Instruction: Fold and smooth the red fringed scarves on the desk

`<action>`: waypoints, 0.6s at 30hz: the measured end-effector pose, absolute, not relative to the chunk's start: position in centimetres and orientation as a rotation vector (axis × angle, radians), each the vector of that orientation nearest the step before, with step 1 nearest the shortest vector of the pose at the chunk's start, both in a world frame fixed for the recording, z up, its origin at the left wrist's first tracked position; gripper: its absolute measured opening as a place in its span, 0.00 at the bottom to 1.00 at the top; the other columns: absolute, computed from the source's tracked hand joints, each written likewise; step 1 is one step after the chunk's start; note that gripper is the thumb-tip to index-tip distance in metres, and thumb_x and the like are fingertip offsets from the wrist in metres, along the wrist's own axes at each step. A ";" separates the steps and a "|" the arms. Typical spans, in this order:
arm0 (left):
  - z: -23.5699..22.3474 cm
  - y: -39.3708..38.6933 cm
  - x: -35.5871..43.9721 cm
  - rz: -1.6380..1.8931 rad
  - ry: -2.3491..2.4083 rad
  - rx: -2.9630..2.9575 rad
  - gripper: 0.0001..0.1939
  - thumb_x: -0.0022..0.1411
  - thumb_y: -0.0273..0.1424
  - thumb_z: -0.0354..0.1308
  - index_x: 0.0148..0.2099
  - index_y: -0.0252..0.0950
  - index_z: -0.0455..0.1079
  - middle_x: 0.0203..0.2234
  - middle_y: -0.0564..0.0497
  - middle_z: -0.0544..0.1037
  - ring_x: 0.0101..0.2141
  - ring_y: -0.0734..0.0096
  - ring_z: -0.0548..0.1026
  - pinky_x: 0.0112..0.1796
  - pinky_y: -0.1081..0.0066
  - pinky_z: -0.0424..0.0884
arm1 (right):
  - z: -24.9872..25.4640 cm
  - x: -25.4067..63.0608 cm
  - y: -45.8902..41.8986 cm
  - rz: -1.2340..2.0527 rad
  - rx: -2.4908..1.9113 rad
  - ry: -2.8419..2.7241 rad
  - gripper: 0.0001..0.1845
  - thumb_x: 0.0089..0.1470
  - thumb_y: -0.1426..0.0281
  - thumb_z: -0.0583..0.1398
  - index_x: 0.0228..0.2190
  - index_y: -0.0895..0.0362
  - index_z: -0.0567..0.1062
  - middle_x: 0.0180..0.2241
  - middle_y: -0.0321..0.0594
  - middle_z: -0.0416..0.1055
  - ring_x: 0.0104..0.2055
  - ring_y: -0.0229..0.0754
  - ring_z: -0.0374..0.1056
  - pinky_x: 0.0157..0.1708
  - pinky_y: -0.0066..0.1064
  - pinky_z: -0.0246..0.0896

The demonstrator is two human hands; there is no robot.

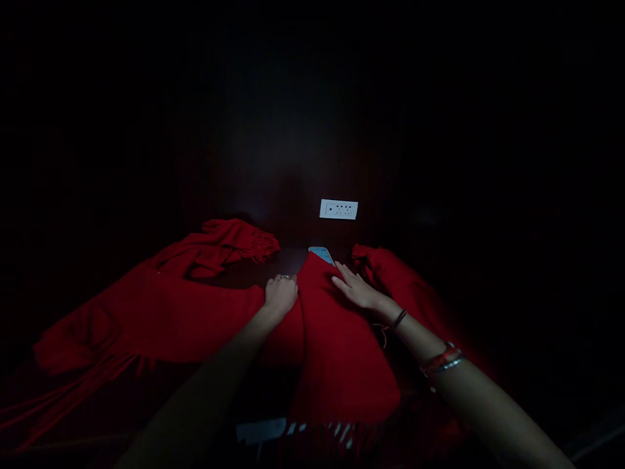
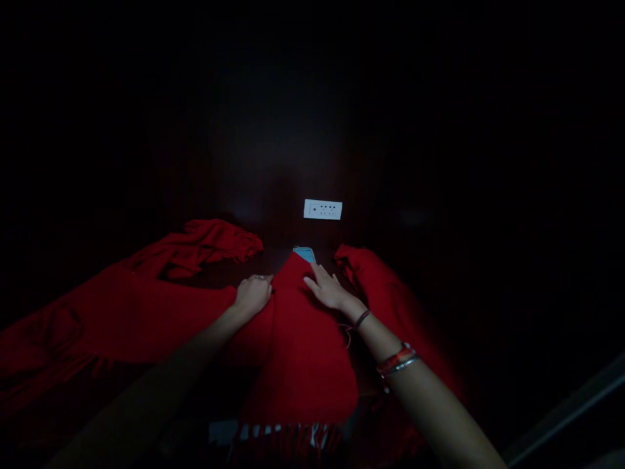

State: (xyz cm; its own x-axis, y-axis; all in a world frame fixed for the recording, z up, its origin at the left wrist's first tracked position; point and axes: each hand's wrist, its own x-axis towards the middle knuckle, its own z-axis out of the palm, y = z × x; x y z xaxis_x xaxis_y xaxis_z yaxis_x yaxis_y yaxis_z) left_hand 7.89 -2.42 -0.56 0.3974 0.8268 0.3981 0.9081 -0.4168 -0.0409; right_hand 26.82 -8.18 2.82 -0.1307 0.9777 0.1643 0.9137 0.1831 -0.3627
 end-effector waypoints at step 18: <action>-0.6 -2.7 7.4 -0.223 -0.986 -2.974 0.29 0.58 0.48 0.33 0.59 0.42 0.41 0.57 0.53 0.46 0.56 0.66 0.38 0.51 0.59 0.43 | 0.8 27.3 -6.7 0.284 -1.984 -1.872 0.38 0.49 0.50 0.37 0.56 0.59 0.37 0.58 0.43 0.30 0.59 0.44 0.24 0.52 0.47 0.28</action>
